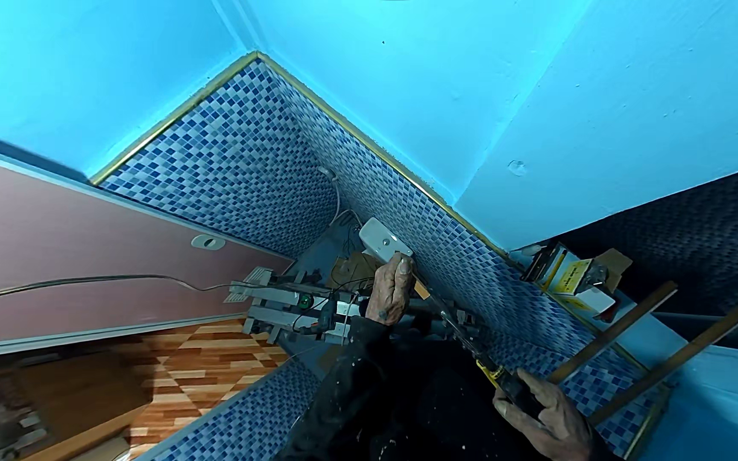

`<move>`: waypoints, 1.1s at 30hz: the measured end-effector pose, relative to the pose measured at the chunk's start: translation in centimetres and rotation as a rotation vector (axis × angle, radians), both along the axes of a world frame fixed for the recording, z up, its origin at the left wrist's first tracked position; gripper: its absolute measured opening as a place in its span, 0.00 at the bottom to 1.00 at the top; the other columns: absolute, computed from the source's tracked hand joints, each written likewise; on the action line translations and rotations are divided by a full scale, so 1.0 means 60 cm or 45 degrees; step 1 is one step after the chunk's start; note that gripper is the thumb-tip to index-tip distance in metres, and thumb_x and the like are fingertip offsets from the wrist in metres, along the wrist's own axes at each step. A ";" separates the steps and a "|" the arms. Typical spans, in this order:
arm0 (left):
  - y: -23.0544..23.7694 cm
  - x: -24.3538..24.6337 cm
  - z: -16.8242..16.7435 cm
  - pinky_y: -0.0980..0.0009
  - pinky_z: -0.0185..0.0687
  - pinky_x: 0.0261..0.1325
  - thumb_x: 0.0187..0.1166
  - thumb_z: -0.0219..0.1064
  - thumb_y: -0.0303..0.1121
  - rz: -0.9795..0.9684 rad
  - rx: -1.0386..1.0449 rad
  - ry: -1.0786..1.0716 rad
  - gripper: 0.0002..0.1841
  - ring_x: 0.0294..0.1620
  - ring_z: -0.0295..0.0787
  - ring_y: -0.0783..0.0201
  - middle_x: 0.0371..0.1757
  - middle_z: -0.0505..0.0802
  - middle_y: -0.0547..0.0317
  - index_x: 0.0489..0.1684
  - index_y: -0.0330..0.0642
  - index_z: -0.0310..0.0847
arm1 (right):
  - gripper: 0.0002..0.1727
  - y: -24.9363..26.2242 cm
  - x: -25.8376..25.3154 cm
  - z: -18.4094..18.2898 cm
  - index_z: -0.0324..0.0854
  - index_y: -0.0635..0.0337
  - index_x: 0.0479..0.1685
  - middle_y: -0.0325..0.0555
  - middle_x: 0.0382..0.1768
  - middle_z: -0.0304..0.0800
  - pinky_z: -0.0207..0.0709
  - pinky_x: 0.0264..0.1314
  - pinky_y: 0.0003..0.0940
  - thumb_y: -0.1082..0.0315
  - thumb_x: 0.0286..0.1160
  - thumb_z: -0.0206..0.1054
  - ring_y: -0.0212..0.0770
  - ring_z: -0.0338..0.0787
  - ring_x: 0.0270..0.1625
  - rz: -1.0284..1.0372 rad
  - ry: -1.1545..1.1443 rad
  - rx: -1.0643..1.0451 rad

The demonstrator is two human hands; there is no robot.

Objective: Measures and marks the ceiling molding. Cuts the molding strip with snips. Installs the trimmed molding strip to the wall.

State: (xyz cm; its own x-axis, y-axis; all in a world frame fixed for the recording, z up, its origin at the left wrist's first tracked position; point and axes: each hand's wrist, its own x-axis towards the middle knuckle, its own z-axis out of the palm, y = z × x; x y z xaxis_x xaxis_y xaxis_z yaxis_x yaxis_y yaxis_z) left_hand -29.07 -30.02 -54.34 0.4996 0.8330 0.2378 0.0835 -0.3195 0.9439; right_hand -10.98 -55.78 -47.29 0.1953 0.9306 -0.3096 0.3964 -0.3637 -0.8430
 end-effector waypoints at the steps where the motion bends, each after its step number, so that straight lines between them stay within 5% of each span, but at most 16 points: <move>1: 0.001 0.000 0.000 0.77 0.76 0.33 0.94 0.36 0.54 -0.002 0.003 0.003 0.32 0.25 0.76 0.75 0.23 0.77 0.65 0.33 0.39 0.75 | 0.15 0.000 0.000 -0.001 0.85 0.63 0.37 0.39 0.30 0.89 0.79 0.35 0.18 0.57 0.65 0.71 0.21 0.85 0.31 -0.003 -0.030 0.002; 19: 0.012 -0.001 0.009 0.74 0.78 0.32 0.94 0.35 0.55 0.012 0.139 0.070 0.34 0.24 0.77 0.71 0.22 0.79 0.60 0.34 0.34 0.77 | 0.26 0.002 -0.022 -0.009 0.86 0.68 0.30 0.50 0.21 0.86 0.78 0.28 0.25 0.47 0.65 0.70 0.32 0.85 0.24 -0.051 -0.423 0.227; 27: 0.007 0.006 0.006 0.74 0.77 0.31 0.94 0.34 0.56 -0.017 0.155 0.069 0.35 0.23 0.76 0.71 0.22 0.79 0.60 0.35 0.34 0.77 | 0.23 0.002 -0.025 -0.002 0.88 0.64 0.38 0.46 0.31 0.94 0.84 0.36 0.26 0.49 0.73 0.68 0.29 0.91 0.32 -0.059 -0.257 0.119; 33: 0.005 0.011 0.003 0.74 0.77 0.30 0.93 0.32 0.59 -0.011 0.138 0.048 0.37 0.23 0.76 0.71 0.22 0.79 0.60 0.35 0.34 0.77 | 0.24 0.004 -0.034 0.000 0.86 0.68 0.34 0.50 0.22 0.87 0.79 0.28 0.25 0.49 0.69 0.68 0.32 0.85 0.25 -0.061 -0.389 0.155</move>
